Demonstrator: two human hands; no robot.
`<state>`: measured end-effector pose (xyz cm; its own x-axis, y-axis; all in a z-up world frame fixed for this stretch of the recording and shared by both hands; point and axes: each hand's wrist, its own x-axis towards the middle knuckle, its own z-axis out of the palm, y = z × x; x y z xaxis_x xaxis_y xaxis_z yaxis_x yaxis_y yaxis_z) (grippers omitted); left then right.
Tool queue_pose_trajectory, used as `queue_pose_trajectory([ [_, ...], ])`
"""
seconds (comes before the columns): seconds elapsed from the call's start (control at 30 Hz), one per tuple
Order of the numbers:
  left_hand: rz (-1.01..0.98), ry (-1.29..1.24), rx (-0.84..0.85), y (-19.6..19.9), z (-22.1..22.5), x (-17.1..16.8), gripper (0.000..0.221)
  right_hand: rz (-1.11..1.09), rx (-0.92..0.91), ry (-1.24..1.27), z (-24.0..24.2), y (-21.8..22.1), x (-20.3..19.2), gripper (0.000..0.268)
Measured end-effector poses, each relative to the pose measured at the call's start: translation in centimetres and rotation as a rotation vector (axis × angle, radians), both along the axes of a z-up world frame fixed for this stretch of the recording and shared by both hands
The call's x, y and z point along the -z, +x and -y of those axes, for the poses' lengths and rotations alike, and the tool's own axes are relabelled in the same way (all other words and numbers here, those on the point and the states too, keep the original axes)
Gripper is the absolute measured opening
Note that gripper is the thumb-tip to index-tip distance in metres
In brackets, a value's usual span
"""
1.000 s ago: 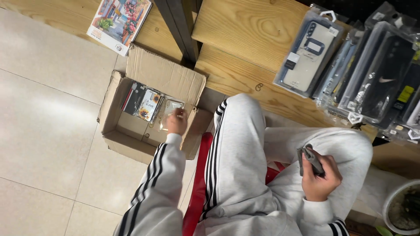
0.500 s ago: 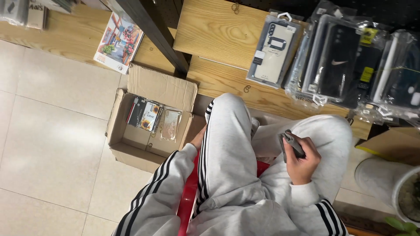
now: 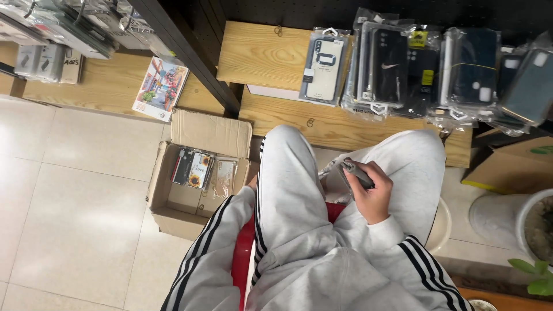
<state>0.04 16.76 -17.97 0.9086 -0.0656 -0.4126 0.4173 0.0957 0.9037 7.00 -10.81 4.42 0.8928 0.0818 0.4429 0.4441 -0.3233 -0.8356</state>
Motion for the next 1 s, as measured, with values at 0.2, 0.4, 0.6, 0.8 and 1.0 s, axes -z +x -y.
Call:
queue_pose_trajectory([
  [0.2, 0.009, 0.116, 0.034, 1.6, 0.1, -0.5, 0.066, 0.009, 0.037, -0.003, 1.6, -1.1, -1.3, 0.007],
  [0.4, -0.009, 0.223, 0.105, 3.9, 0.4, 0.9, 0.069, 0.021, 0.134, 0.027, 2.3, -3.7, -4.1, 0.006],
  [0.6, -0.023, 0.332, 0.138, 4.7, -1.2, 6.7, 0.072, 0.037, 0.128, 0.048, 1.7, -5.9, -5.8, 0.007],
  [0.8, -0.040, 0.445, 0.151, 5.8, -3.6, 10.8, 0.075, 0.013, 0.167, 0.096, 2.5, -5.2, -4.8, 0.006],
  [1.0, -0.068, 0.539, 0.145, 7.3, -6.3, 16.9, 0.077, -0.042, 0.173, 0.107, 2.7, -3.9, -3.3, 0.004],
])
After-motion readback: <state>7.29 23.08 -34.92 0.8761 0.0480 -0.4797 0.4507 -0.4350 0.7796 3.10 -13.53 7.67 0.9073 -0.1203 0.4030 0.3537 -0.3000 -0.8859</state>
